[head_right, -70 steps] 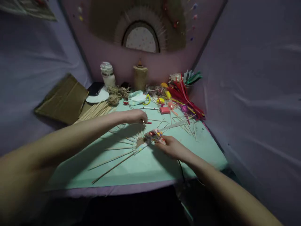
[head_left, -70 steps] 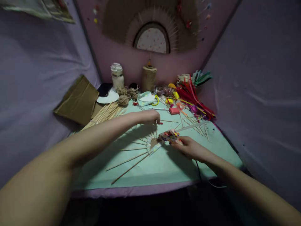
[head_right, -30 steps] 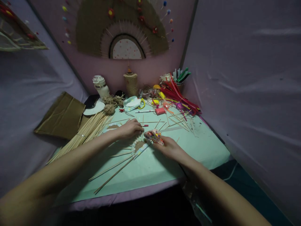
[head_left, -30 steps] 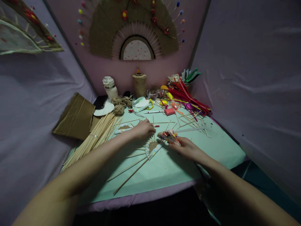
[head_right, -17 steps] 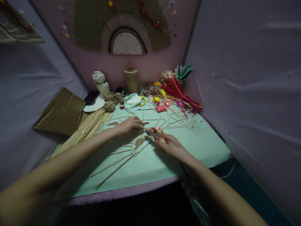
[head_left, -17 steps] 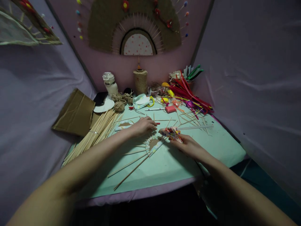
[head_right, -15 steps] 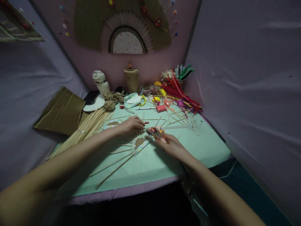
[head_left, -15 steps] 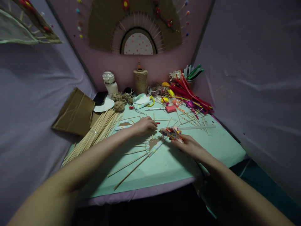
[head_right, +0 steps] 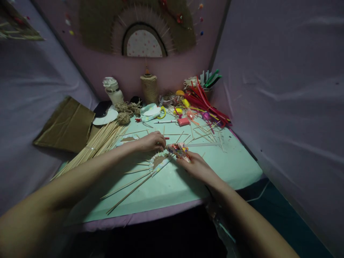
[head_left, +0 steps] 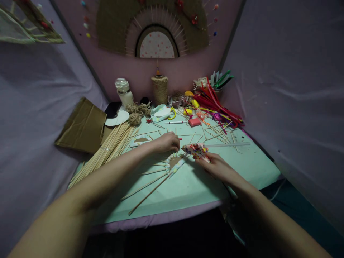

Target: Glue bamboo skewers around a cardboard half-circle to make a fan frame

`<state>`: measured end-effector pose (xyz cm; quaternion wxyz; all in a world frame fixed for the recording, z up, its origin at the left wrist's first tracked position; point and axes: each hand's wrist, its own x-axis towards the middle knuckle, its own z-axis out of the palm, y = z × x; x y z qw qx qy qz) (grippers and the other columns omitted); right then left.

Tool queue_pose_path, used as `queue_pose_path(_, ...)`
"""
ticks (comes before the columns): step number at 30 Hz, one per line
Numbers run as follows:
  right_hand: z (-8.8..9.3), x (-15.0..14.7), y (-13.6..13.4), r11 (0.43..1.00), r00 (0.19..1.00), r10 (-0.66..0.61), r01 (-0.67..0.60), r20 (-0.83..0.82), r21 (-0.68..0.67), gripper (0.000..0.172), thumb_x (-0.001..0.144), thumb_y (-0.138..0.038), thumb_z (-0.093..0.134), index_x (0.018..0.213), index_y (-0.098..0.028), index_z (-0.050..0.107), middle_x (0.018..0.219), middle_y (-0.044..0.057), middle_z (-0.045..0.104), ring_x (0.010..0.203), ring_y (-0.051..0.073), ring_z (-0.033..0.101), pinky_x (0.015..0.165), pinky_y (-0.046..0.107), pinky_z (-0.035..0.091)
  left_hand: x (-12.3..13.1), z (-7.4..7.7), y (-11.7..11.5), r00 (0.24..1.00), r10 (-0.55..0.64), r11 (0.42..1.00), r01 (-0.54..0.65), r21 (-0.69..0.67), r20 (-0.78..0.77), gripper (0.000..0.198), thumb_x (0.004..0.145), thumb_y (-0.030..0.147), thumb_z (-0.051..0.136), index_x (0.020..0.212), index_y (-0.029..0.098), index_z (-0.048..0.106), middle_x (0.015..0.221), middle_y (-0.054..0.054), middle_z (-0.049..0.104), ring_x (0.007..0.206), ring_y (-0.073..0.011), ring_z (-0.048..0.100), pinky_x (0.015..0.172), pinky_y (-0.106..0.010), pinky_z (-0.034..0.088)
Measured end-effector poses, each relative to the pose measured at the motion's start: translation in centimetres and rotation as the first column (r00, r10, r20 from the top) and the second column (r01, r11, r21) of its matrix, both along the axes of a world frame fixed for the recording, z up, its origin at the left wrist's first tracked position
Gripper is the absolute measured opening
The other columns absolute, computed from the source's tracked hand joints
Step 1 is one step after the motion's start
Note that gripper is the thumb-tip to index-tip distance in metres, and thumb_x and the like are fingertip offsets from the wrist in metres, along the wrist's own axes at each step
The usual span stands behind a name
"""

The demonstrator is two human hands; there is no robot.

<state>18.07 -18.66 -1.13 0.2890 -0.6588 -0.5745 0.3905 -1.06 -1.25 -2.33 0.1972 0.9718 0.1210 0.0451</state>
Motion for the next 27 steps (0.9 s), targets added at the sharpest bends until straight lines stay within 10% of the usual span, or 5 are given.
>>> queue_pose_path(27,-0.35,-0.24,0.07,1.000,1.000,0.019,-0.020,-0.010,-0.018,0.027,0.078,-0.040,0.054,0.085,-0.017,0.066,0.052,-0.002,0.049,0.047,0.012,0.042,0.044,0.024,0.031,-0.06,-0.64,-0.48,0.983,0.179,0.982,-0.177,0.071,-0.036,0.022,0.078,0.039,0.070,0.092,0.022,0.070,0.108,-0.008,0.060,0.104,-0.0260,0.044,0.089,-0.036,0.032)
